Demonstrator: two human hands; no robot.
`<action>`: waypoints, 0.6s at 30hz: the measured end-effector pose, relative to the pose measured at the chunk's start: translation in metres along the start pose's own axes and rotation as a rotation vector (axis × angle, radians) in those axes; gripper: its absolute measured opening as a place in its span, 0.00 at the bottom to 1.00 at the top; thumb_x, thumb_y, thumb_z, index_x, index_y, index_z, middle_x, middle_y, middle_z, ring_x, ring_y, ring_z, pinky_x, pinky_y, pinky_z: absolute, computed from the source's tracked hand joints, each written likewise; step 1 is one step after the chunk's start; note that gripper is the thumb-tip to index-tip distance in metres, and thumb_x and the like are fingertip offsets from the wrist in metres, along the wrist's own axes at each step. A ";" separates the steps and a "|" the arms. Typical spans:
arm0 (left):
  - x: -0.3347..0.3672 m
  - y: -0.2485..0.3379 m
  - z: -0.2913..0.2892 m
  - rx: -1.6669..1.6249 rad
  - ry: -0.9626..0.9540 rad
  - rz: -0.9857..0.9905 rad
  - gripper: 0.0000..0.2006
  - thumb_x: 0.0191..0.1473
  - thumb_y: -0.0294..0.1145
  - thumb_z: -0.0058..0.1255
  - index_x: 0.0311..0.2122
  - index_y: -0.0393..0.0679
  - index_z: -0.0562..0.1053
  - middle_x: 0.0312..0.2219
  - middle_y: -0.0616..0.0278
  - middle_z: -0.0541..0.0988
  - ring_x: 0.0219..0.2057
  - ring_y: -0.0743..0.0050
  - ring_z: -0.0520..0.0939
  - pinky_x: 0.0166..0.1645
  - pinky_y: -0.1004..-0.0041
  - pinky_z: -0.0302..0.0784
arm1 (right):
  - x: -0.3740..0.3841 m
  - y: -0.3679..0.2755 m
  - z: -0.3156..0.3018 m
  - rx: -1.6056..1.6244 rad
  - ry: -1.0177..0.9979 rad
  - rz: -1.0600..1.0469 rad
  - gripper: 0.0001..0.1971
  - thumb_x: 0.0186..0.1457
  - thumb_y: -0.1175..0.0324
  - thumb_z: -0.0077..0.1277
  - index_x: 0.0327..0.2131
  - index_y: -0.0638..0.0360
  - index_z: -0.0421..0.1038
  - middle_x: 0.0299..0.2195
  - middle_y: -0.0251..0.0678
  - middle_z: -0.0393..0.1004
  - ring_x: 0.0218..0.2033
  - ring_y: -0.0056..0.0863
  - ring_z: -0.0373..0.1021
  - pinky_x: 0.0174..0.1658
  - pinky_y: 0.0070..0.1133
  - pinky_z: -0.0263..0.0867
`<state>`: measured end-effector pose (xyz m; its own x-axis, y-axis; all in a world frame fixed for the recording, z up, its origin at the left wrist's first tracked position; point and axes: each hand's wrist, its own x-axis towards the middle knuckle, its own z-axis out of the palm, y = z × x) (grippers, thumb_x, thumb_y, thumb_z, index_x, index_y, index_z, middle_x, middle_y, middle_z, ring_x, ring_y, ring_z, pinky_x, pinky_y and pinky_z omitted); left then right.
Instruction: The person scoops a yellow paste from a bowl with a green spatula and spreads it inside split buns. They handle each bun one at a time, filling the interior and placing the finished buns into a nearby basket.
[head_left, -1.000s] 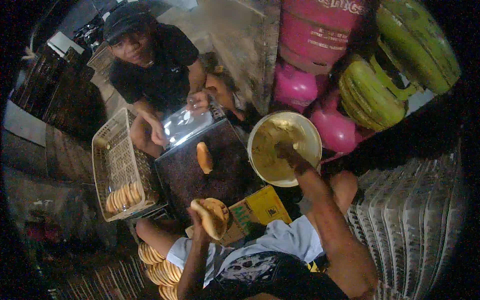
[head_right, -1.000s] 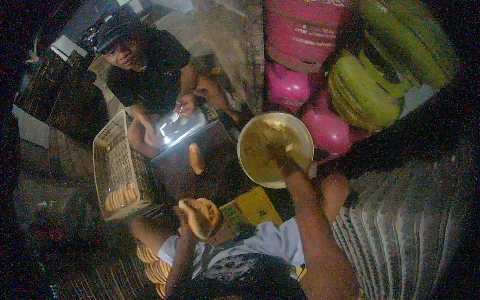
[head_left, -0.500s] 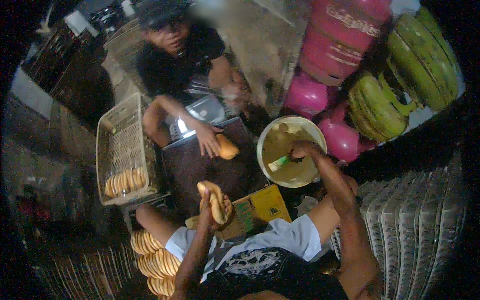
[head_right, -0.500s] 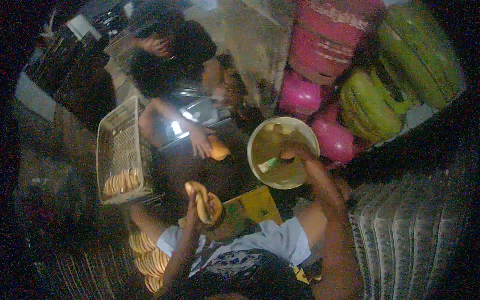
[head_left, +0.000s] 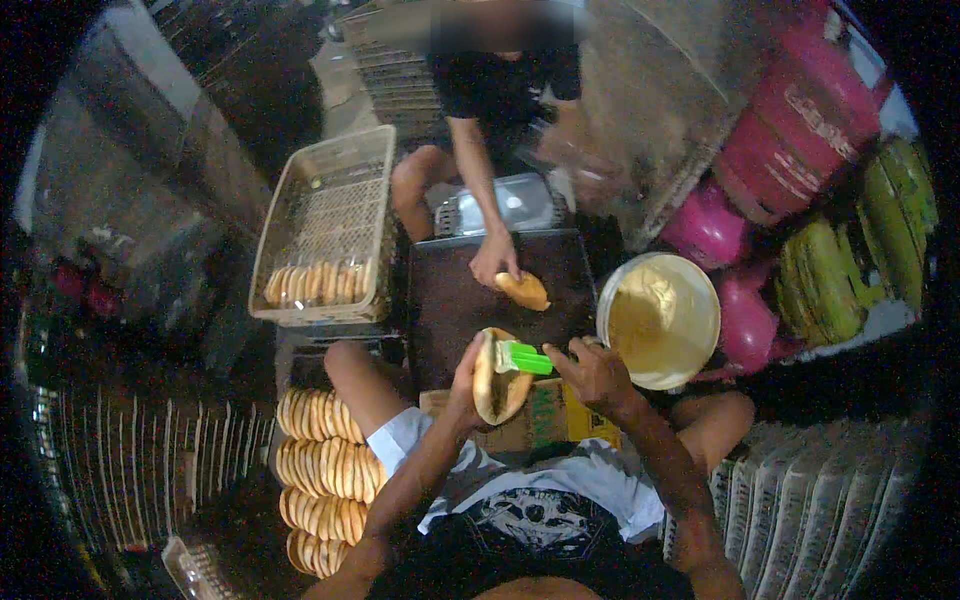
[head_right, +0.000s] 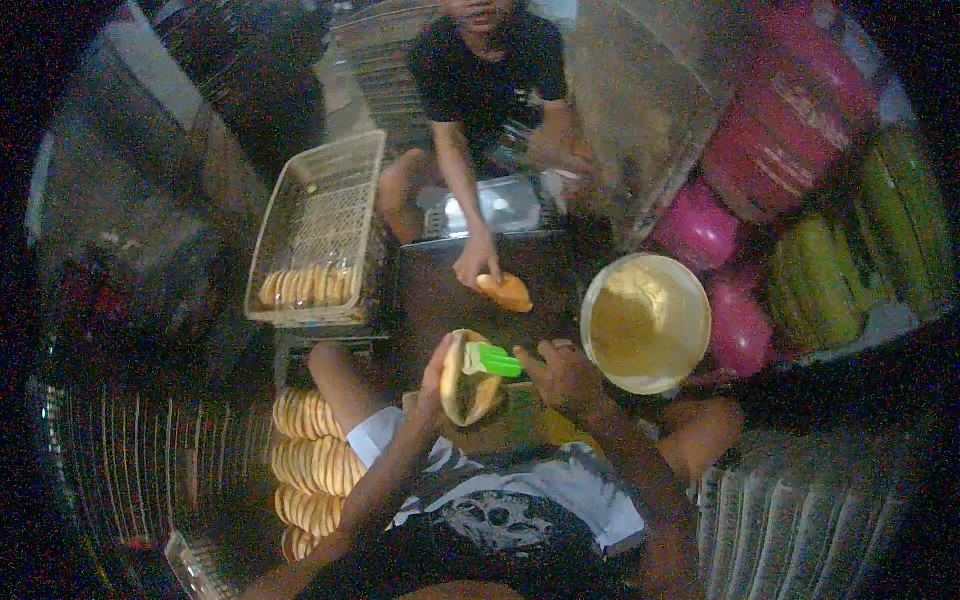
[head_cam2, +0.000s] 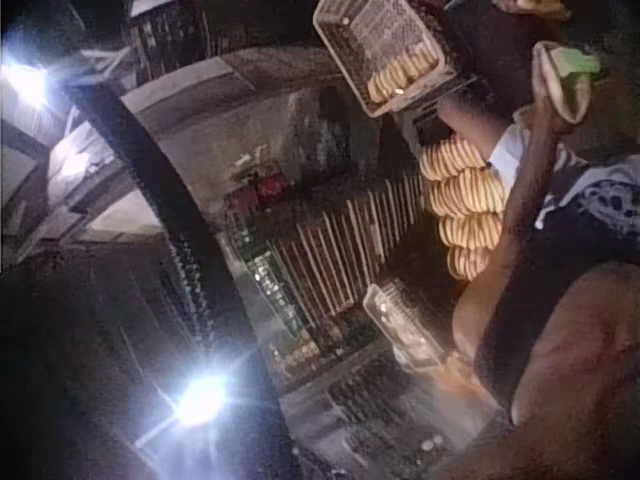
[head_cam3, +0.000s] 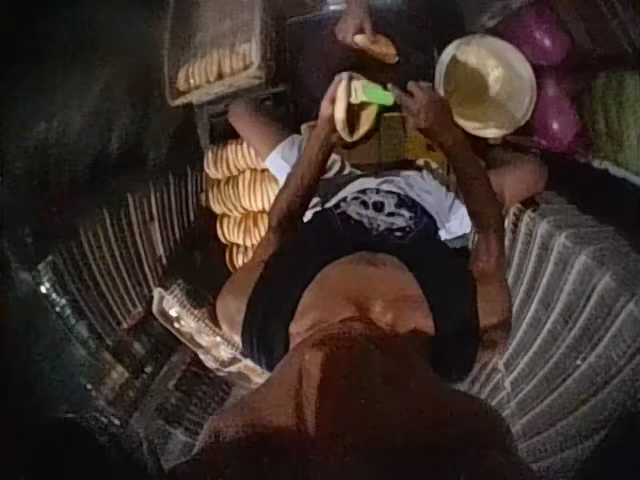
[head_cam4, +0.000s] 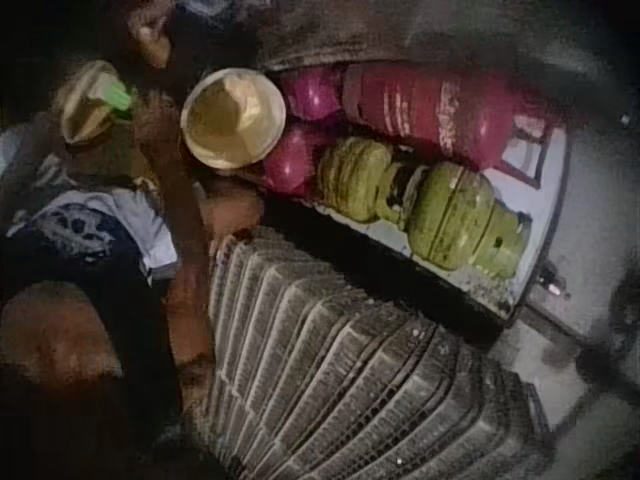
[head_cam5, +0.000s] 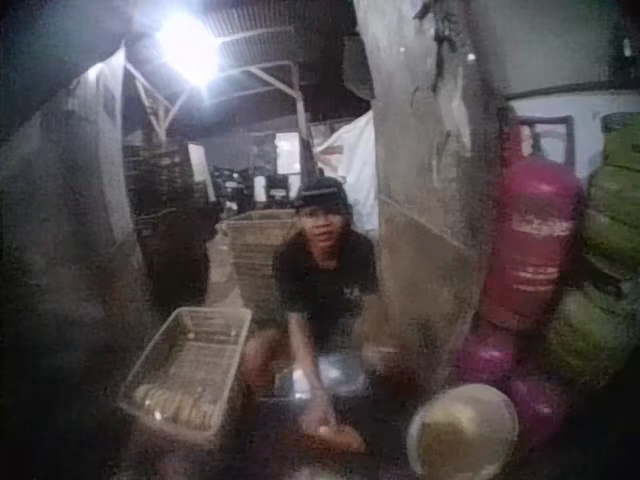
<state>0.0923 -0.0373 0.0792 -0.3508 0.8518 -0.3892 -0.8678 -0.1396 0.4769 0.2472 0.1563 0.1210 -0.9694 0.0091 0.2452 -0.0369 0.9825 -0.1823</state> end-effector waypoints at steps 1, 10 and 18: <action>0.001 0.000 -0.012 0.009 0.020 0.026 0.27 0.61 0.61 0.47 0.49 0.47 0.73 0.39 0.55 0.81 0.41 0.57 0.83 0.49 0.56 0.81 | 0.000 -0.007 -0.001 -0.010 0.032 -0.057 0.23 0.52 0.67 0.51 0.54 0.50 0.73 0.29 0.37 0.66 0.28 0.38 0.68 0.29 0.32 0.67; 0.031 0.008 -0.057 -0.216 0.221 0.059 0.31 0.60 0.62 0.48 0.49 0.39 0.69 0.36 0.50 0.79 0.35 0.54 0.83 0.43 0.60 0.83 | -0.044 0.023 -0.008 0.062 -0.035 0.160 0.18 0.51 0.71 0.55 0.48 0.50 0.78 0.28 0.39 0.70 0.32 0.39 0.72 0.34 0.32 0.70; 0.139 0.018 -0.109 0.818 0.283 0.664 0.18 0.53 0.23 0.55 0.49 0.44 0.68 0.40 0.59 0.79 0.38 0.65 0.83 0.38 0.69 0.82 | -0.101 0.079 0.009 0.300 0.272 0.627 0.16 0.52 0.69 0.59 0.46 0.53 0.80 0.37 0.49 0.77 0.38 0.48 0.75 0.43 0.36 0.70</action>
<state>-0.0104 0.0242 -0.0521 -0.8219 0.5692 0.0226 -0.0152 -0.0616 0.9980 0.3398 0.2312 0.0735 -0.7374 0.6353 0.2296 0.4010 0.6852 -0.6080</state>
